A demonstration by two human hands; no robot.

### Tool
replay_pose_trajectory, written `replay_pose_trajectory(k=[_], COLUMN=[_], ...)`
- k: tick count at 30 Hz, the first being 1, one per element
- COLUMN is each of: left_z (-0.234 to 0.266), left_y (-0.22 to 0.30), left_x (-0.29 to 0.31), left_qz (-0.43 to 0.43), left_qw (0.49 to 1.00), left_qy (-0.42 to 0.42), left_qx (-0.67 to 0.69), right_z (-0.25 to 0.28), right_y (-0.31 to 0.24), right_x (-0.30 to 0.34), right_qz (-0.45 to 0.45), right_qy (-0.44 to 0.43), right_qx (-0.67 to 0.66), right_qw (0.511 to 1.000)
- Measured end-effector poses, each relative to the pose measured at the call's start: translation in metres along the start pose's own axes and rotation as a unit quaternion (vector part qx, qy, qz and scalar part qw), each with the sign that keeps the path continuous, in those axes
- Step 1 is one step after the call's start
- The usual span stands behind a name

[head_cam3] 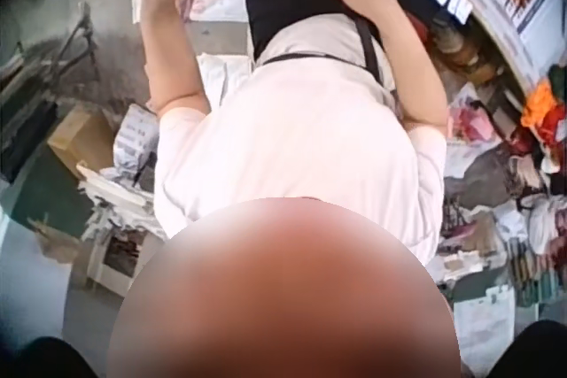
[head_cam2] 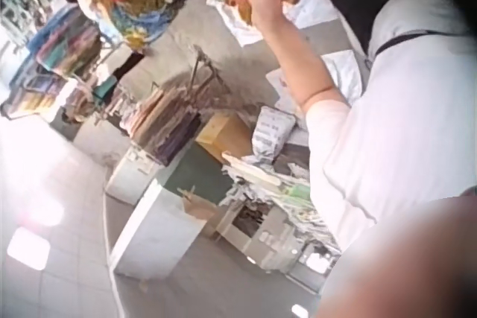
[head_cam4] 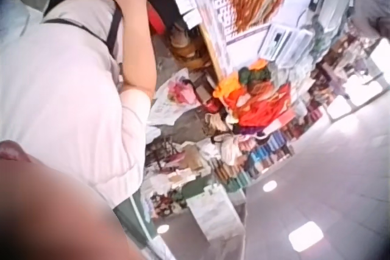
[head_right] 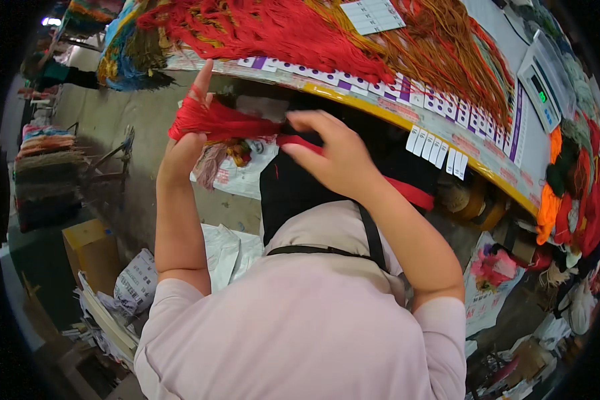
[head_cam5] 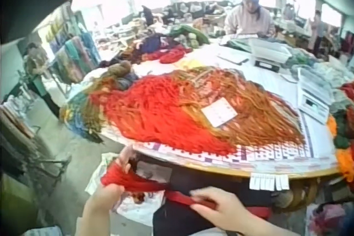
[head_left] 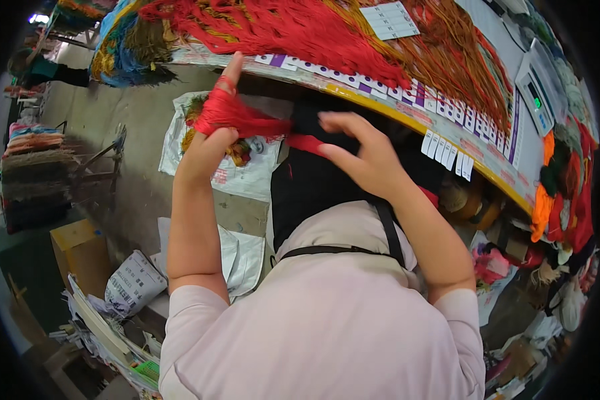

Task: The recorder is weighing bundles of yarn on a digital scale and attaching labels to them on a workspace table.

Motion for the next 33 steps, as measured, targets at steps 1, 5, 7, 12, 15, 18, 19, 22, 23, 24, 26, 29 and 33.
replay_pose_trajectory(k=[1,5,7,12,15,18,19,22,23,24,26,29,33], left_z=[0.001,-0.014,-0.009,0.012,0.009,0.013,0.012,0.013,0.012,0.011,0.012,0.013,0.018], left_y=[0.008,0.048,0.052,0.026,0.014,0.018,0.02,0.028,0.03,0.032,0.033,0.032,0.03], left_x=[0.001,0.011,0.012,0.009,0.014,0.016,0.016,0.017,0.018,0.02,0.024,0.026,0.02], left_qz=[-0.051,-0.092,-0.104,-0.037,0.027,0.023,0.022,-0.006,-0.012,-0.017,0.014,0.058,-0.036], left_qw=[0.993,0.982,0.971,0.996,0.984,0.992,0.992,0.997,0.998,0.998,0.997,0.993,0.99], left_qy=[-0.007,-0.025,-0.032,-0.066,-0.04,-0.015,-0.013,0.015,0.011,0.005,-0.006,-0.035,-0.018], left_qx=[-0.108,-0.16,-0.214,0.042,0.172,0.121,0.125,0.073,0.064,0.054,0.072,0.098,0.133], right_z=[-0.012,-0.067,-0.074,-0.063,-0.057,-0.059,-0.06,-0.064,-0.062,-0.06,-0.062,-0.06,-0.062], right_y=[-0.017,-0.032,-0.033,-0.037,-0.035,-0.041,-0.04,-0.039,-0.041,-0.041,-0.041,-0.037,-0.035], right_x=[-0.025,-0.078,-0.086,-0.087,-0.087,-0.09,-0.09,-0.091,-0.092,-0.092,-0.093,-0.093,-0.096], right_qz=[0.065,0.027,-0.014,-0.053,-0.072,-0.066,-0.067,-0.069,-0.068,-0.068,-0.059,-0.066,-0.116], right_qy=[-0.009,-0.073,-0.105,-0.034,-0.041,-0.032,-0.036,-0.039,-0.023,-0.006,-0.002,0.003,0.019], right_qx=[0.024,-0.227,-0.224,-0.292,-0.268,-0.306,-0.304,-0.308,-0.295,-0.282,-0.293,-0.328,-0.445], right_qw=[0.998,0.971,0.969,0.954,0.96,0.949,0.95,0.948,0.953,0.957,0.954,0.942,0.888])
Point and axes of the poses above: each hand's wrist, its own x-axis away from the middle knuckle, its own z-axis out of the back of the hand, y = z × x, the point moved 6 cm from there along -x, towards the middle knuckle, and after that the axes turned 13 degrees about z, right-handed, at the moved point
